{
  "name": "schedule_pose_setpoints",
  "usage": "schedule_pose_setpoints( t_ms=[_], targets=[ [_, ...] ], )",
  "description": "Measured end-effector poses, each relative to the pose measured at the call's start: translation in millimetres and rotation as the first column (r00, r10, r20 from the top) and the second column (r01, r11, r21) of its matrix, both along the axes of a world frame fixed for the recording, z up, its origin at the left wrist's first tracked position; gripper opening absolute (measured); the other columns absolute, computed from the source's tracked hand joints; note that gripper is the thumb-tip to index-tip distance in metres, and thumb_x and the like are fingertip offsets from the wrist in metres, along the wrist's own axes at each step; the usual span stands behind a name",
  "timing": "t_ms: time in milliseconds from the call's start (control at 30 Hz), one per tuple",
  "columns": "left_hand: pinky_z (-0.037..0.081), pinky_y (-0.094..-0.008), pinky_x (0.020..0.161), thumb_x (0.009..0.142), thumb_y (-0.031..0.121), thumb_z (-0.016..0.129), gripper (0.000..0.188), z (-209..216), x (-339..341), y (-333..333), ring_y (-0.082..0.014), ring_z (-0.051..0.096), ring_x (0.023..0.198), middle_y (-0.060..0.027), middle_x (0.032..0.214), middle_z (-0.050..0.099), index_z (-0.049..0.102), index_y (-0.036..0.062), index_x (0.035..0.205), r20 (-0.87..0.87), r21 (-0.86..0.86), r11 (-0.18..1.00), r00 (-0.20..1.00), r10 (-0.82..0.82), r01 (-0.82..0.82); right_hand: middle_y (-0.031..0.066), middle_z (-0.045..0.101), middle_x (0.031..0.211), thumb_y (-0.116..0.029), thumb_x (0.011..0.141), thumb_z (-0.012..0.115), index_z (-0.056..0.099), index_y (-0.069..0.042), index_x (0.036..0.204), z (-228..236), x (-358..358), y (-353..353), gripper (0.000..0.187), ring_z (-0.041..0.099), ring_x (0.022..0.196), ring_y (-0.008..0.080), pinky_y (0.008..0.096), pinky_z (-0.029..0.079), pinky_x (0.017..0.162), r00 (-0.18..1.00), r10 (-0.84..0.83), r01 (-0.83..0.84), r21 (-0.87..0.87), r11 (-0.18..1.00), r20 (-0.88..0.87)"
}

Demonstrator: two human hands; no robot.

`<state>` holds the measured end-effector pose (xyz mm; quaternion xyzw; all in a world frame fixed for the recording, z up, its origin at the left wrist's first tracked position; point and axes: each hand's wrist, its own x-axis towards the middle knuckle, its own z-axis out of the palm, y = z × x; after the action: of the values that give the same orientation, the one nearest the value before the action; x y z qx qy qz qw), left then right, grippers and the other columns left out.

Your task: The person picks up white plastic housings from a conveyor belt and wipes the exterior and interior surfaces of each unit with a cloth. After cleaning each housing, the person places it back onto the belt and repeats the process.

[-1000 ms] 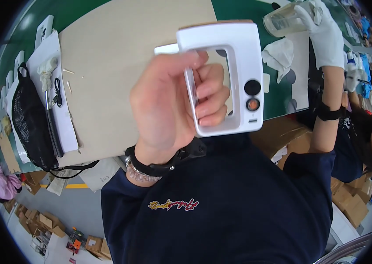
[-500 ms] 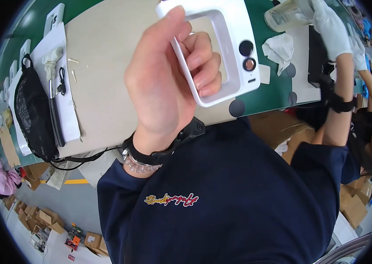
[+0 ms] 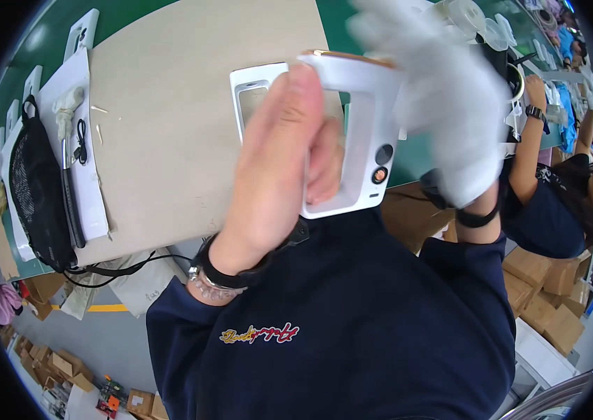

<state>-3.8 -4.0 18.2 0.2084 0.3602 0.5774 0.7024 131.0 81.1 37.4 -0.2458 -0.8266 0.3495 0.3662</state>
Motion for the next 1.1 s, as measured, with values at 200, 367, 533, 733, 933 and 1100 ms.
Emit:
schedule_pose_setpoints(
  t_ms=[200,367,533,733,933,1100],
  targets=[
    [0.021,-0.0200,0.037,0.088,0.046,0.025,0.044,-23.1,-20.4,-13.8,-0.0051,0.024,0.040,0.0027,0.048,0.029,0.042,0.0078,0.073,0.141,-0.135,0.990,0.990,-0.020,0.039,0.0133,0.055,0.098,-0.017,0.080,0.045,0.041,-0.003,0.115,2.9,-27.7,-14.2,0.038,0.053,0.083,0.0269,0.0304,0.042,0.070,0.761,-0.008,-0.202,0.249,0.947,0.649],
    [0.019,-0.0192,0.037,0.087,0.049,0.022,0.047,-13.4,-22.5,-12.1,-0.0047,0.022,0.039,0.0036,0.047,0.027,0.040,0.0083,0.071,-0.009,-0.114,0.993,1.000,0.008,-0.009,0.0119,0.055,0.096,-0.024,0.082,0.044,0.042,-0.001,0.112,1.2,1.8,-11.0,0.038,0.052,0.081,0.0274,0.0324,0.041,0.070,0.864,-0.155,0.014,0.285,0.958,0.480],
    [0.019,-0.0193,0.036,0.087,0.050,0.022,0.048,-5.9,-9.7,-12.9,-0.0047,0.020,0.038,0.0045,0.046,0.026,0.037,0.0085,0.068,-0.210,-0.126,0.990,0.977,0.032,-0.060,0.0122,0.053,0.104,-0.035,0.087,0.030,0.043,0.002,0.109,11.8,-32.0,-13.1,0.045,0.053,0.088,0.0204,0.0326,0.041,0.078,0.791,0.099,-0.200,0.103,0.974,0.604],
    [0.020,-0.0196,0.037,0.087,0.049,0.022,0.050,-18.3,-14.3,-2.6,-0.0038,0.020,0.038,0.0063,0.045,0.026,0.042,0.0050,0.077,0.106,-0.093,0.994,0.993,-0.045,0.055,0.0124,0.052,0.105,-0.038,0.088,0.026,0.044,0.002,0.109,-24.9,-15.7,-43.8,0.048,0.052,0.091,0.0174,0.0294,0.042,0.080,0.963,-0.253,0.068,-0.821,0.567,-0.094],
    [0.039,-0.0249,0.049,0.086,0.049,0.026,0.054,-58.1,-3.3,18.5,-0.0116,0.044,0.053,-0.0080,0.066,0.047,0.042,0.0009,0.102,-0.337,0.340,0.842,0.781,0.525,-0.420,0.0100,0.055,0.096,-0.035,0.087,0.031,0.046,0.002,0.103,-31.9,-33.4,-76.5,0.043,0.054,0.081,0.0175,0.0269,0.043,0.075,0.883,-0.424,0.203,-0.651,0.732,-0.202],
    [0.043,-0.0358,0.075,0.082,0.056,0.029,0.067,-17.7,21.1,0.8,-0.0255,0.050,0.092,-0.0222,0.104,0.048,0.034,-0.0011,0.117,0.444,0.305,0.693,0.741,0.504,-0.654,0.0075,0.055,0.091,-0.025,0.077,0.045,0.055,-0.004,0.090,-26.1,-35.5,-49.9,0.026,0.053,0.074,0.0177,0.0241,0.039,0.059,0.991,-0.122,0.099,0.344,0.934,0.047]
  ],
)
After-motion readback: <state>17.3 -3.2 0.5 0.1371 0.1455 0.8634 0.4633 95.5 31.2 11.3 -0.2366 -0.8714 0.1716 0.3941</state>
